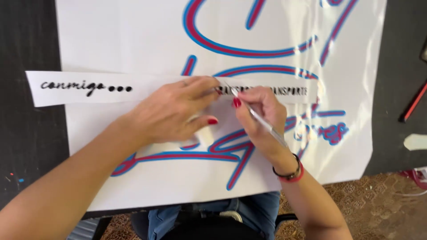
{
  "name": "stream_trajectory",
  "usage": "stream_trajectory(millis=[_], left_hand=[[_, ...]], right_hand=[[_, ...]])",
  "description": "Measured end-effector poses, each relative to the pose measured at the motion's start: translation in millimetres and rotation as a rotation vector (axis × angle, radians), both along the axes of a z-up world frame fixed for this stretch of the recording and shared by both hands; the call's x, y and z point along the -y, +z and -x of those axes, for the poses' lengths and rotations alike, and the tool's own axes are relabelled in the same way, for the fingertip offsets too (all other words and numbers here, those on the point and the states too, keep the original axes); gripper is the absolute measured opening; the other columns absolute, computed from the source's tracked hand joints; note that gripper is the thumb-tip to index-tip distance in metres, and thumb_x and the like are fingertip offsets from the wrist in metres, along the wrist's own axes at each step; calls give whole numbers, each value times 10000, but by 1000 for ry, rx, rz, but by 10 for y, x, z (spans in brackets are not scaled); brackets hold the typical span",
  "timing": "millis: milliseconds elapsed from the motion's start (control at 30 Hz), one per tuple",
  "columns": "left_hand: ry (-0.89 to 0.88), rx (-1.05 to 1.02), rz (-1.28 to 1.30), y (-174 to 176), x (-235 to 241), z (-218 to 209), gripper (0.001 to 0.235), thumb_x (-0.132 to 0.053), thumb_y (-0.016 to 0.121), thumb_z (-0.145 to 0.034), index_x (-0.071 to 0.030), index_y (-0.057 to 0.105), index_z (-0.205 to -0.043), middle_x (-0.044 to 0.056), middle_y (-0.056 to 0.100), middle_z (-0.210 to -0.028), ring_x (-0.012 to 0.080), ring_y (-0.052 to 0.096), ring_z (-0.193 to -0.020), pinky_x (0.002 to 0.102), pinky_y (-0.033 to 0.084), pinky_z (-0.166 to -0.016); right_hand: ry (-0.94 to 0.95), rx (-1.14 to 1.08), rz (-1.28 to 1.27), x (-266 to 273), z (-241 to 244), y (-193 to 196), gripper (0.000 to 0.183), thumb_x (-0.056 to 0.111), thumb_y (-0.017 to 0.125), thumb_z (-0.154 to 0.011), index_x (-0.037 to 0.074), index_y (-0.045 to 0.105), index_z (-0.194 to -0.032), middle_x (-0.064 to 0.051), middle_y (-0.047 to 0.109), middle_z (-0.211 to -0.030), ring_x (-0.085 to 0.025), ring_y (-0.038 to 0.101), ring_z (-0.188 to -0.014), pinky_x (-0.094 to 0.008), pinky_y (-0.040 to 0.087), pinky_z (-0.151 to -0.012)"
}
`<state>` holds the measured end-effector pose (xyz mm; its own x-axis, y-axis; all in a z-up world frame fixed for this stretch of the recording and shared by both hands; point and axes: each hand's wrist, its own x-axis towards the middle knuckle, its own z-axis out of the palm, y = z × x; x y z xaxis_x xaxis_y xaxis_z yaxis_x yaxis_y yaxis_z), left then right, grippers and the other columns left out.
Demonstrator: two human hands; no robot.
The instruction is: Applying a vinyl decal onto a larger printed sheet using a precision knife and hands
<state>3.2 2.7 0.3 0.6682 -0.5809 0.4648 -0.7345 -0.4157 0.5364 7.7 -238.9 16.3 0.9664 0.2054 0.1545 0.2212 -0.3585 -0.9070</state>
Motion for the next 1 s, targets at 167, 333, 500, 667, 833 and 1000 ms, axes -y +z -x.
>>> stream_trajectory(millis=[167,333,500,667,833,1000], left_hand=[[45,37,-41,-73,42,7,723,-517,273,-1104,89,661,-1172,184,567,-1287,361,578,-1249,469,490,-1108],[73,-40,-2,-86,31,46,695,-521,305,-1096,92,628,-1151,215,497,-1331,384,589,-1233,486,536,-992],[106,-92,-3,-43,38,47,706,-545,315,-1083,82,637,-1131,235,433,-1347,375,589,-1184,476,575,-784],[88,-101,18,-51,41,40,706,-522,297,-1091,96,636,-1125,230,446,-1316,394,586,-1217,463,574,-810],[87,-116,15,-28,42,38,627,-497,379,-1091,80,624,-1090,198,468,-1260,359,563,-1247,464,593,-809],[97,-97,-29,-10,43,29,620,-493,376,-1101,72,631,-1101,185,495,-1237,342,554,-1272,430,577,-872]], right_hand=[[212,392,327,-9,-10,-40,254,-182,714,-860,2,630,-1013,-171,686,-1009,-307,692,-943,-348,592,-826],[284,544,414,-19,-41,-67,213,-218,686,-834,-30,596,-878,-145,649,-864,-404,708,-955,-430,616,-880],[283,546,453,-9,-26,-54,274,-228,725,-831,-3,569,-847,-149,673,-861,-409,710,-994,-411,604,-883],[283,529,445,-6,-32,-69,234,-208,732,-849,-20,594,-846,-161,678,-878,-404,708,-983,-413,613,-875],[297,530,453,-17,-39,-46,249,-221,732,-850,-19,586,-853,-164,679,-892,-396,705,-970,-409,612,-870],[319,522,451,-25,-50,-20,248,-219,721,-854,-19,574,-862,-166,663,-882,-395,696,-952,-421,611,-878]])
